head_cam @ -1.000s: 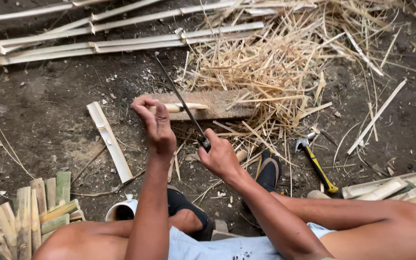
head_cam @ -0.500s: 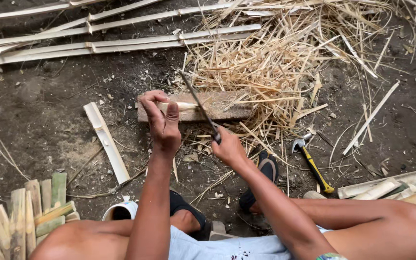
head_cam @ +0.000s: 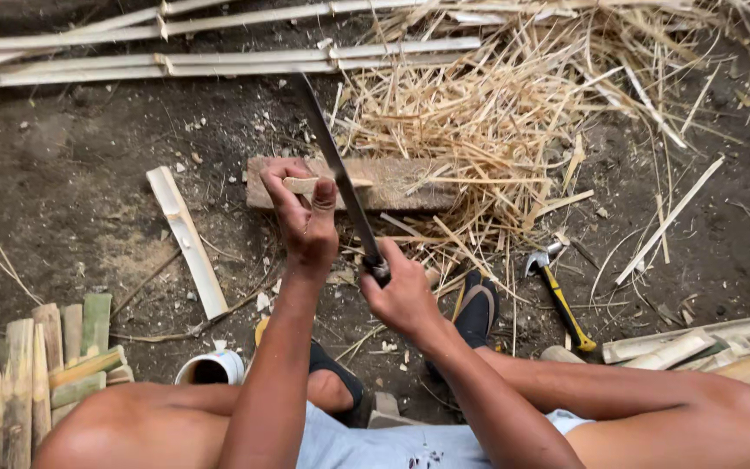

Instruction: The person sits on the ground and uses a knife to shave and shape a small piece of bamboo on a wooden block. They repeatedly pick up bamboo pieces, shave them, and place them aside, accumulating shavings on the ground.

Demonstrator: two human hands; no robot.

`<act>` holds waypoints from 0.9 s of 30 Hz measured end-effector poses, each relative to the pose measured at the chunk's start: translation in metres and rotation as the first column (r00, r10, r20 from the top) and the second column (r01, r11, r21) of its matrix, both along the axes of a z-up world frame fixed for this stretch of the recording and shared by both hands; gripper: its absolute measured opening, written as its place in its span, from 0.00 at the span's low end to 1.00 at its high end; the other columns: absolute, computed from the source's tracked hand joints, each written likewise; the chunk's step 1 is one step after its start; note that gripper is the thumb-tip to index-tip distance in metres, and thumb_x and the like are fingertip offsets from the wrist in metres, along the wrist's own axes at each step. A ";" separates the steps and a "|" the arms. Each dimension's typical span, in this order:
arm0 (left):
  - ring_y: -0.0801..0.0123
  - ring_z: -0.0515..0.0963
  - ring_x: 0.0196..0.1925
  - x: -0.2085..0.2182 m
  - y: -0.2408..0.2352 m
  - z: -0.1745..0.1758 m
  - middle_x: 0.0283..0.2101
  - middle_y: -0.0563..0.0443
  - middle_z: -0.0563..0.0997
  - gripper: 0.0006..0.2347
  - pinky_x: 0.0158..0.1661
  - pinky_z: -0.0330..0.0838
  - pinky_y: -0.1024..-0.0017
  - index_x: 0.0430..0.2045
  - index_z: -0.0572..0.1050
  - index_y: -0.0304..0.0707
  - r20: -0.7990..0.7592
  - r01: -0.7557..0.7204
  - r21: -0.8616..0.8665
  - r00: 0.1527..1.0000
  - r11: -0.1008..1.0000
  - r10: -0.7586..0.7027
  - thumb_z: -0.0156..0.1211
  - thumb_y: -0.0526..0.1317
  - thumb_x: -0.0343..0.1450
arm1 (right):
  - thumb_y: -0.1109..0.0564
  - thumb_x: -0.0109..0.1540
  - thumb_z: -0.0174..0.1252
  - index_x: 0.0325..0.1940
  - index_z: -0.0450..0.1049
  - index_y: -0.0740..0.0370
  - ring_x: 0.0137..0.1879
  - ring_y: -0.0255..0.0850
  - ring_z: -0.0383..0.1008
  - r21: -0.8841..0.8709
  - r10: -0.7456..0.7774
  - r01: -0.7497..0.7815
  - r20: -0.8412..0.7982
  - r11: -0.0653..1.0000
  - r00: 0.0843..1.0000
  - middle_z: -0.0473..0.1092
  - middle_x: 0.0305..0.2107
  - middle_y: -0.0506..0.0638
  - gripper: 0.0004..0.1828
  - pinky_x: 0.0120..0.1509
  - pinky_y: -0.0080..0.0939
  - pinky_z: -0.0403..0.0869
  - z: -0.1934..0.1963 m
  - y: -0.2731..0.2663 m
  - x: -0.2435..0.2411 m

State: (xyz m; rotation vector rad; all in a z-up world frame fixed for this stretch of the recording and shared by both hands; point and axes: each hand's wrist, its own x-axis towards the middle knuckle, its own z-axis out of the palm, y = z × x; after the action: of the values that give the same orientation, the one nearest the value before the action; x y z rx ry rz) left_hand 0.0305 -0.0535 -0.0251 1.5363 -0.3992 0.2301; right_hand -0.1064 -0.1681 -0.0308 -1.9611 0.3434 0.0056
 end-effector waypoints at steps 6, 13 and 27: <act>0.67 0.67 0.51 0.010 0.011 0.001 0.49 0.48 0.62 0.19 0.59 0.71 0.66 0.45 0.56 0.41 -0.040 -0.049 -0.102 0.998 0.994 0.045 0.53 0.55 0.81 | 0.59 0.59 0.57 0.45 0.64 0.63 0.24 0.53 0.75 -0.170 0.020 -0.060 -0.227 0.984 0.974 0.72 0.19 0.61 0.13 0.31 0.53 0.71 0.013 0.005 0.049; 0.66 0.67 0.50 0.006 0.009 0.002 0.47 0.47 0.62 0.18 0.56 0.70 0.67 0.45 0.57 0.42 -0.006 -0.092 0.028 0.996 0.995 0.092 0.50 0.56 0.80 | 0.59 0.60 0.56 0.45 0.66 0.66 0.28 0.51 0.80 -0.117 0.093 -0.085 0.064 0.990 0.994 0.75 0.25 0.60 0.11 0.35 0.52 0.77 -0.028 0.004 0.022; 0.66 0.66 0.51 0.013 0.000 0.001 0.47 0.47 0.62 0.19 0.58 0.69 0.62 0.44 0.57 0.40 -0.010 -0.056 0.013 0.998 0.998 0.056 0.49 0.57 0.80 | 0.54 0.60 0.54 0.48 0.69 0.63 0.34 0.58 0.81 -0.135 0.009 -0.019 -0.077 0.991 0.997 0.76 0.28 0.64 0.15 0.42 0.57 0.77 -0.107 -0.030 0.018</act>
State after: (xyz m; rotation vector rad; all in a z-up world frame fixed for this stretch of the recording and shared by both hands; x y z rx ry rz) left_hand 0.0430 -0.0538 -0.0237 1.5625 -0.3504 0.2643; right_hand -0.0882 -0.1985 -0.1379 -2.1017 0.3888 0.0681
